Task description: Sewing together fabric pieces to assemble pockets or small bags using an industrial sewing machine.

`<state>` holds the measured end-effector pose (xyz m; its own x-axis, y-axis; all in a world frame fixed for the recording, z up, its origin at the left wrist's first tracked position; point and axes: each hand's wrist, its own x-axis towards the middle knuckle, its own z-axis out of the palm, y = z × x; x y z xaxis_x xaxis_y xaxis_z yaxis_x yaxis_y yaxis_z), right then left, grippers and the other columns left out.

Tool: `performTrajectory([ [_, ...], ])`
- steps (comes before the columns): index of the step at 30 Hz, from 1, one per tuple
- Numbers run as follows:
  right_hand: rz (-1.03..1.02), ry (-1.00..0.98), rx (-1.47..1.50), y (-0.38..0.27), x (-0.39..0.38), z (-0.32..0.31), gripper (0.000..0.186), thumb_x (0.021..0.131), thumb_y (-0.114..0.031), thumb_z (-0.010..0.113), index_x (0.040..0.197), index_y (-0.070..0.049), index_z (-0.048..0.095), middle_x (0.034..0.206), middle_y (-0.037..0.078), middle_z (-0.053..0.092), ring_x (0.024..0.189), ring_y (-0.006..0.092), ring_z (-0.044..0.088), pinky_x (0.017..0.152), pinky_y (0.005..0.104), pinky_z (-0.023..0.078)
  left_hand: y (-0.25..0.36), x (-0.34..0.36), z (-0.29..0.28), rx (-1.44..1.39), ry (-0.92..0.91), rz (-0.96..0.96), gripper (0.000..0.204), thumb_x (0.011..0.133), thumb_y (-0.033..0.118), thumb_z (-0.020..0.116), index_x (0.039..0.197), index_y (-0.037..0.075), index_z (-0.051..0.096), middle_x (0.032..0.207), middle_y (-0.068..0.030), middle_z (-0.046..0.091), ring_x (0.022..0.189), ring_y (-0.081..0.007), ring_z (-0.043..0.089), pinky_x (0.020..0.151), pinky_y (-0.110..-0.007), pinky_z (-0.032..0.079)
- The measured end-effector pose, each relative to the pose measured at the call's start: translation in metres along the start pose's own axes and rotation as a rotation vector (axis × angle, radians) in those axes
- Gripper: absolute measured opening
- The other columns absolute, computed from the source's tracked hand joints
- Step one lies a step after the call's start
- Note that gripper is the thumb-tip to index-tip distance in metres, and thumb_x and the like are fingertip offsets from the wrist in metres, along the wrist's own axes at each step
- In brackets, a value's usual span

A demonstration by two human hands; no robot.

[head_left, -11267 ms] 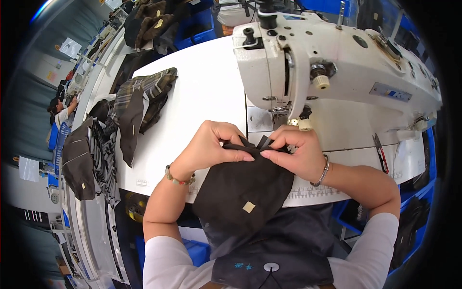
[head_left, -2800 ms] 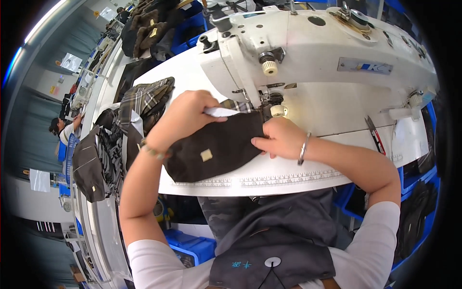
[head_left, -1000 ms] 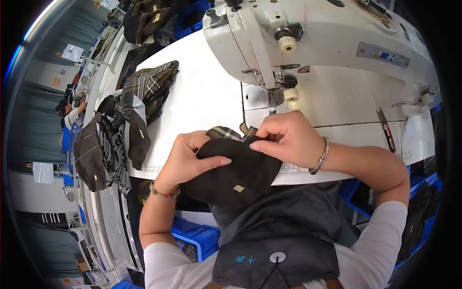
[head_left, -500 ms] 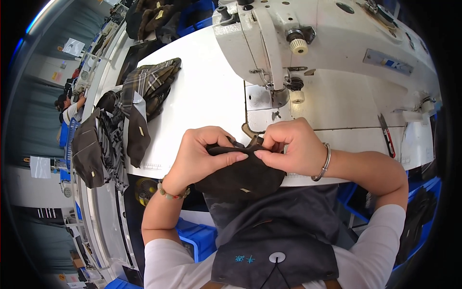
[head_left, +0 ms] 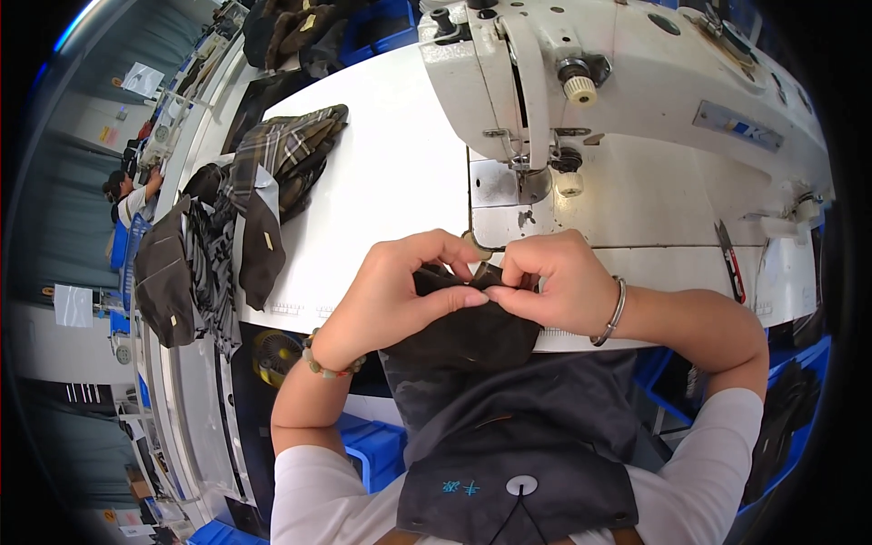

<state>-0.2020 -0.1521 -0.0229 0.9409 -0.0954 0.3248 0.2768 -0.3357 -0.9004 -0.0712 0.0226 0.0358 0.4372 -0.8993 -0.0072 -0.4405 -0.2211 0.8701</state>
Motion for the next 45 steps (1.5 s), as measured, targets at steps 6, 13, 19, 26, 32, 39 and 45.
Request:
performTrajectory([
  [6,-0.027,0.007,-0.037,0.001,0.001,-0.001,0.023,0.077,-0.009,0.074,0.068,-0.004,0.054,0.06,0.007,0.057,0.052,0.0201,0.055,0.051,0.0313,0.042,-0.001,-0.001,0.0,0.058,-0.039,-0.048,0.016,0.078,0.004,0.08,0.089,-0.002,0.07,0.084,-0.0052,0.072,0.078,-0.0107,0.065,0.074,-0.024,0.052],
  [13,-0.013,0.0,-0.029,0.0,0.001,-0.002,0.023,0.077,-0.009,0.075,0.068,-0.004,0.054,0.061,0.007,0.057,0.053,0.0202,0.056,0.051,0.0313,0.043,0.001,-0.002,0.002,-0.004,-0.009,-0.091,0.014,0.076,0.001,0.081,0.085,-0.002,0.071,0.082,-0.0022,0.072,0.077,-0.0066,0.062,0.073,-0.022,0.051],
  [19,-0.018,0.002,-0.022,0.001,0.001,-0.002,0.022,0.076,-0.009,0.075,0.068,-0.004,0.055,0.061,0.007,0.057,0.053,0.0206,0.055,0.051,0.0313,0.043,0.002,-0.002,0.005,-0.041,-0.01,-0.11,0.015,0.075,0.003,0.083,0.083,-0.002,0.071,0.081,-0.0018,0.071,0.076,-0.0057,0.061,0.072,-0.021,0.051],
  [26,-0.018,0.017,-0.031,0.002,0.001,-0.001,0.021,0.076,-0.008,0.075,0.069,-0.004,0.056,0.061,0.007,0.057,0.053,0.0212,0.055,0.051,0.032,0.042,0.0,-0.001,0.007,-0.021,0.008,-0.094,0.015,0.075,0.004,0.083,0.083,-0.002,0.071,0.08,-0.0018,0.071,0.074,-0.0058,0.061,0.071,-0.021,0.051],
  [32,-0.011,-0.006,-0.036,0.0,0.002,0.0,0.021,0.076,-0.009,0.075,0.068,-0.004,0.056,0.062,0.007,0.057,0.054,0.0222,0.057,0.051,0.0324,0.043,-0.005,-0.003,0.01,-0.102,0.036,-0.109,0.013,0.076,0.003,0.082,0.082,-0.002,0.071,0.078,-0.0031,0.071,0.073,-0.0066,0.062,0.07,-0.022,0.051],
  [39,-0.048,-0.119,-0.209,0.007,0.009,-0.01,0.021,0.077,-0.021,0.077,0.072,-0.004,0.065,0.065,0.007,0.062,0.057,0.0233,0.061,0.053,0.0345,0.045,-0.006,-0.012,-0.009,0.103,0.153,0.012,0.009,0.076,-0.001,0.08,0.078,-0.001,0.071,0.074,-0.0042,0.07,0.067,-0.0075,0.061,0.063,-0.022,0.048],
  [45,0.028,-0.158,-0.15,0.01,0.009,-0.009,0.025,0.075,-0.022,0.079,0.066,-0.004,0.064,0.063,0.007,0.061,0.056,0.0235,0.06,0.052,0.0345,0.045,-0.015,-0.016,-0.01,0.082,0.18,-0.011,0.01,0.075,-0.003,0.08,0.076,-0.001,0.07,0.072,-0.0026,0.068,0.067,-0.0071,0.06,0.064,-0.021,0.046],
])
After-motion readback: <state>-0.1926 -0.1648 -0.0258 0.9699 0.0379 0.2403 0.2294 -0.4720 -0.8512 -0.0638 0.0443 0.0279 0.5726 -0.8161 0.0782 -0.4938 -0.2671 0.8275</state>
